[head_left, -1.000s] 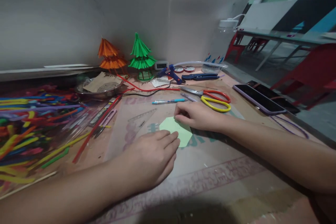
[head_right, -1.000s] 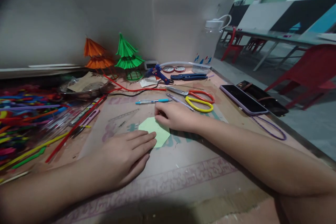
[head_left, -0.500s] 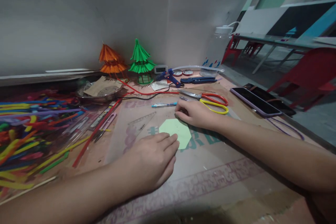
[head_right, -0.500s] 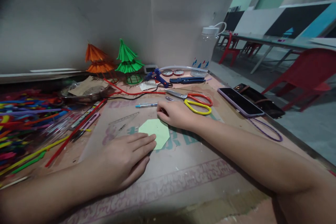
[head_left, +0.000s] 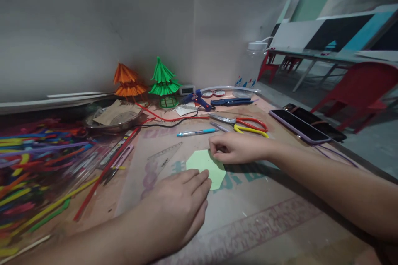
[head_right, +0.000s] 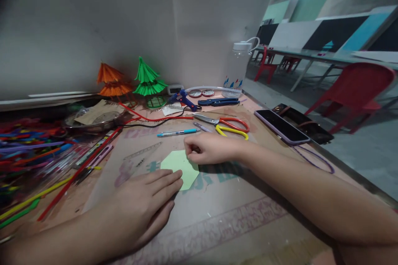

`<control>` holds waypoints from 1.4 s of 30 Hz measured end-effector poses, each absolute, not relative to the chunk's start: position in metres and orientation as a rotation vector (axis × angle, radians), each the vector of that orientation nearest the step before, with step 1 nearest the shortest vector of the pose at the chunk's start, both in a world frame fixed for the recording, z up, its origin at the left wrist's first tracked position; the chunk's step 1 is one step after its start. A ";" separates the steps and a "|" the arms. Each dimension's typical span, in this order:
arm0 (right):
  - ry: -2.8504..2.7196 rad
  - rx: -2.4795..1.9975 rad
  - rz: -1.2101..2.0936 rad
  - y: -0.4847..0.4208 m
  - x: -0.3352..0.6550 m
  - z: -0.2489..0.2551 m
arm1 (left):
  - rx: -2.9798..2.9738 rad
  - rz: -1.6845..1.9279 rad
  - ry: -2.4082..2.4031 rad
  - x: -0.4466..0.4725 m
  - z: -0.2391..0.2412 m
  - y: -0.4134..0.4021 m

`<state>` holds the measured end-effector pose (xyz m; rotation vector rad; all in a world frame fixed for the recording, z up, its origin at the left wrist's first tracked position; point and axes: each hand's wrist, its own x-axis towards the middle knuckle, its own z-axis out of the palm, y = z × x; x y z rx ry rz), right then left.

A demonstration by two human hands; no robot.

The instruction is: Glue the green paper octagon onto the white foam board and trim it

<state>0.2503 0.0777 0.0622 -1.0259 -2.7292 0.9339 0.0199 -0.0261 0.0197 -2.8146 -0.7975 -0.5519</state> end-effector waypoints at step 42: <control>-2.059 -0.923 1.629 0.114 0.269 0.032 | -2.896 -0.990 -1.349 0.004 0.009 0.011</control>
